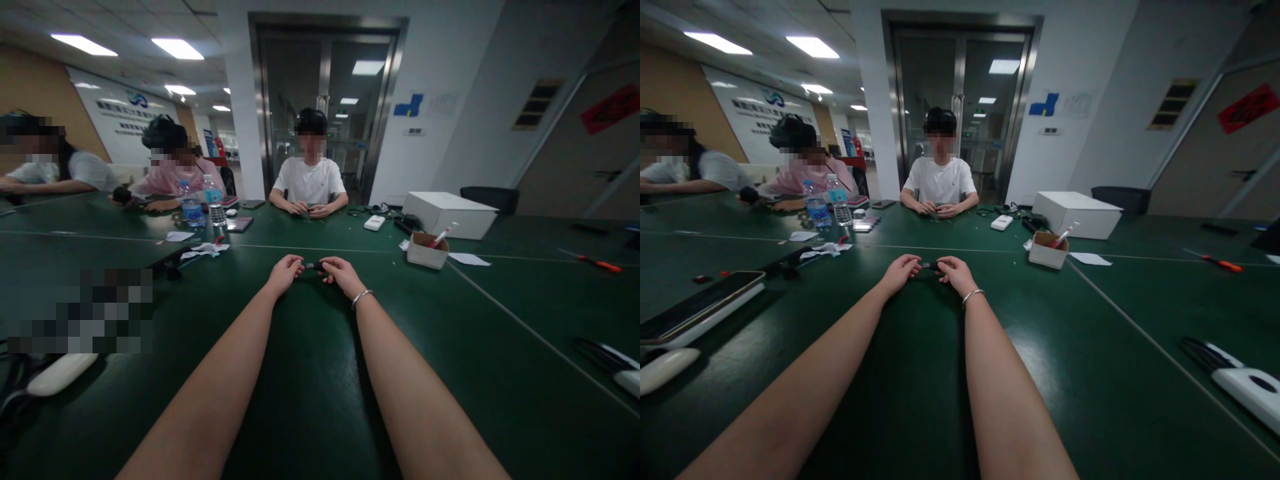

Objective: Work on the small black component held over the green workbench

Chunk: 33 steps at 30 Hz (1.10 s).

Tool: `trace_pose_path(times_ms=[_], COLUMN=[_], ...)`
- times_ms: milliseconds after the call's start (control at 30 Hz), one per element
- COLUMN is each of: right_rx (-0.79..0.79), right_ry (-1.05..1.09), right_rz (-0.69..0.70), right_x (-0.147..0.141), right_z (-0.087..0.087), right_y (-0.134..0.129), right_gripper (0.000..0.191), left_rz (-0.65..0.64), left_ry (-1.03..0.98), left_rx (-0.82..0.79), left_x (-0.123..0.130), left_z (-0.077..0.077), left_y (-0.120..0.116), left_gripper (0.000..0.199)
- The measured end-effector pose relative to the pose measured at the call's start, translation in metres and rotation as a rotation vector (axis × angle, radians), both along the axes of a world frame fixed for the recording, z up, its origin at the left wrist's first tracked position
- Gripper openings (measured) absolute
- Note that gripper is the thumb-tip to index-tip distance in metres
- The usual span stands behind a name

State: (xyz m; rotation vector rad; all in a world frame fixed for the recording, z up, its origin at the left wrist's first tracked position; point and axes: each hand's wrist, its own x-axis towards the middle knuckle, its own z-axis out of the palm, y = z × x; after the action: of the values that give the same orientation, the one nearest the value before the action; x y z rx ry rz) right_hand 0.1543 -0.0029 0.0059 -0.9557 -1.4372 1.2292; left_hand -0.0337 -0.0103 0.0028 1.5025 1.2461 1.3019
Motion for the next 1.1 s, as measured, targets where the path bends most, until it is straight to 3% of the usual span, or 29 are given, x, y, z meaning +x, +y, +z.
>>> trace_pose_path(times_ms=[567,833,1100], right_rx=[-0.055,-0.035,0.0], right_ry=[0.027,0.03,-0.053], right_rz=[-0.001,0.013,0.009], right_x=[-0.002,0.0,-0.004], right_z=[0.0,-0.006,0.0], right_y=[0.008,0.012,0.005], right_gripper=[0.016,0.016,0.015], left_rz=[-0.037,-0.027,0.022], left_ry=[0.014,-0.009,0.037], left_rx=[-0.013,-0.007,0.012], left_x=[0.001,0.0,0.001], left_z=[-0.002,0.001,-0.005], left_y=[0.001,-0.001,0.004], left_gripper=[0.021,0.019,0.022])
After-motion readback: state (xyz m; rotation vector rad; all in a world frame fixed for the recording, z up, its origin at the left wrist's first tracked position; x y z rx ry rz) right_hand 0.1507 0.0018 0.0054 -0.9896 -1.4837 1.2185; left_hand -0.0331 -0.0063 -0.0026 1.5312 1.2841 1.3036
